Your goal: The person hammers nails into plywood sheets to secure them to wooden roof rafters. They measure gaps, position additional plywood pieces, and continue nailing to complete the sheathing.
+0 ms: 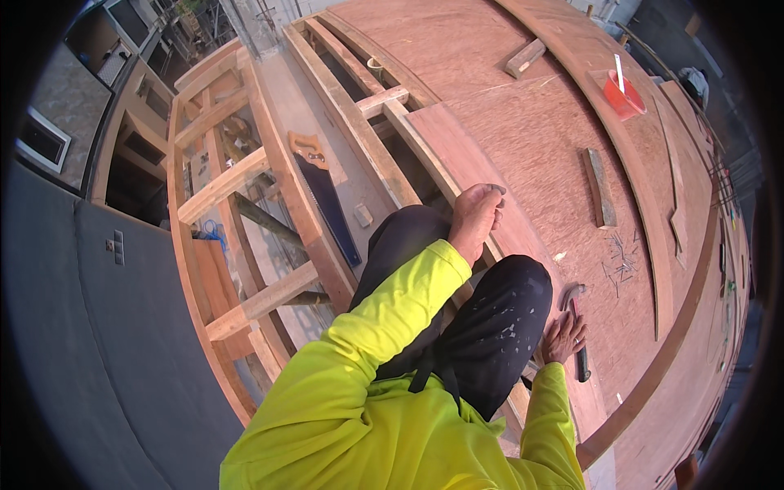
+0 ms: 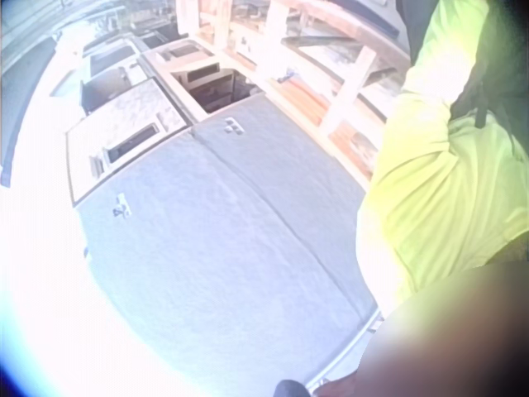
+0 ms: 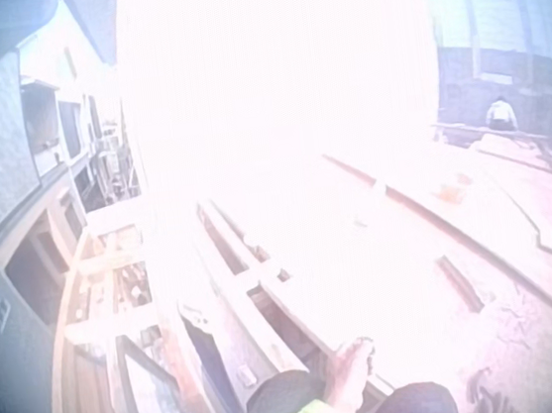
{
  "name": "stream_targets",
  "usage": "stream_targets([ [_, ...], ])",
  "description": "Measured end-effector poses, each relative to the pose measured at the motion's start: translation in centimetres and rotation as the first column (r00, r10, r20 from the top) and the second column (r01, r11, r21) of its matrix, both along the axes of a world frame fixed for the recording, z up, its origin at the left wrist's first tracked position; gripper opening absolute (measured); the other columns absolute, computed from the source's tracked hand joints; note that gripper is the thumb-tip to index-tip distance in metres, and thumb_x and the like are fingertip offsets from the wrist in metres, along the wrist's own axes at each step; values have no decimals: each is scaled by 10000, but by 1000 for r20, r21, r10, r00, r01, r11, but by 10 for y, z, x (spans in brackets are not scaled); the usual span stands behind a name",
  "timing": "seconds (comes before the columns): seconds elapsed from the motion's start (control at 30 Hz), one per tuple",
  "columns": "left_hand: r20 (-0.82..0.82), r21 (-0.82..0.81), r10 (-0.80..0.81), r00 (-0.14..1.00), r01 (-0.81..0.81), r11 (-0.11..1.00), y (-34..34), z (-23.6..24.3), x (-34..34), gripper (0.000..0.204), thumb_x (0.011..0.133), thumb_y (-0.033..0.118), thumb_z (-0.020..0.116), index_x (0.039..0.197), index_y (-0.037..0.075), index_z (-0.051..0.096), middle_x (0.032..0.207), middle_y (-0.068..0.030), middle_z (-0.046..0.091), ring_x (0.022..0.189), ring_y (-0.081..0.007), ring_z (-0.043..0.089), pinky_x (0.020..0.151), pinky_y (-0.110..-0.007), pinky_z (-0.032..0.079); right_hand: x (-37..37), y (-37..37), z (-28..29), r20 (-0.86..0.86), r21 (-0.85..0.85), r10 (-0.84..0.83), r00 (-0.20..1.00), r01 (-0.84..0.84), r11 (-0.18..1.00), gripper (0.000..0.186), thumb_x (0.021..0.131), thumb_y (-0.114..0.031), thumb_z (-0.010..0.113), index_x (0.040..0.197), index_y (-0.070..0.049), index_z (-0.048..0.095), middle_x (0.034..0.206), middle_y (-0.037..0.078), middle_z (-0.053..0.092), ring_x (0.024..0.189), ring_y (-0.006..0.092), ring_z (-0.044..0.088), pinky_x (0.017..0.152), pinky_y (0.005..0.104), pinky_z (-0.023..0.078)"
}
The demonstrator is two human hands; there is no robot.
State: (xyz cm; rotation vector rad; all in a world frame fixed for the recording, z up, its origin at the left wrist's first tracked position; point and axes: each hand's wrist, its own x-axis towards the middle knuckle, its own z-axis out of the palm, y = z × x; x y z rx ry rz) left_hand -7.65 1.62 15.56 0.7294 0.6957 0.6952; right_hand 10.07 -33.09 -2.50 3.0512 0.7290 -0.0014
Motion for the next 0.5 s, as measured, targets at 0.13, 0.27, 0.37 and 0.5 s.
stream_targets([
  [0.13,-4,9,0,1000,1,1000,0,0,0,129,914,142,579,996,64,642,807,28,600,636,-51,524,572,-209,454,-1,1,1,6,-2,-2,1000,2,1000,617,1001,-488,373,1498,-126,418,1620,168,239,1496,429,144,1179,599,53],
  [0.27,-16,5,0,1000,0,1000,0,-1,-1,129,912,146,579,993,68,644,807,27,603,635,-52,527,573,-213,457,-1,1,-2,22,-10,0,1000,0,1000,613,1000,-484,379,1497,-127,421,1615,170,252,1492,427,156,1177,598,63],
  [0.37,-19,4,-2,1000,2,1000,0,0,0,132,909,146,578,993,69,645,810,24,605,633,-54,529,572,-216,459,-1,1,-2,39,-11,3,999,-3,1000,611,999,-484,380,1493,-127,425,1610,170,262,1490,427,163,1177,597,73],
  [0.5,-19,13,-7,1000,7,1000,1,-2,-1,135,907,143,572,992,69,646,812,20,607,632,-57,530,573,-218,461,-1,2,-3,45,-10,0,999,1,1000,610,996,-486,381,1487,-128,432,1609,166,268,1490,424,169,1177,596,84],
])
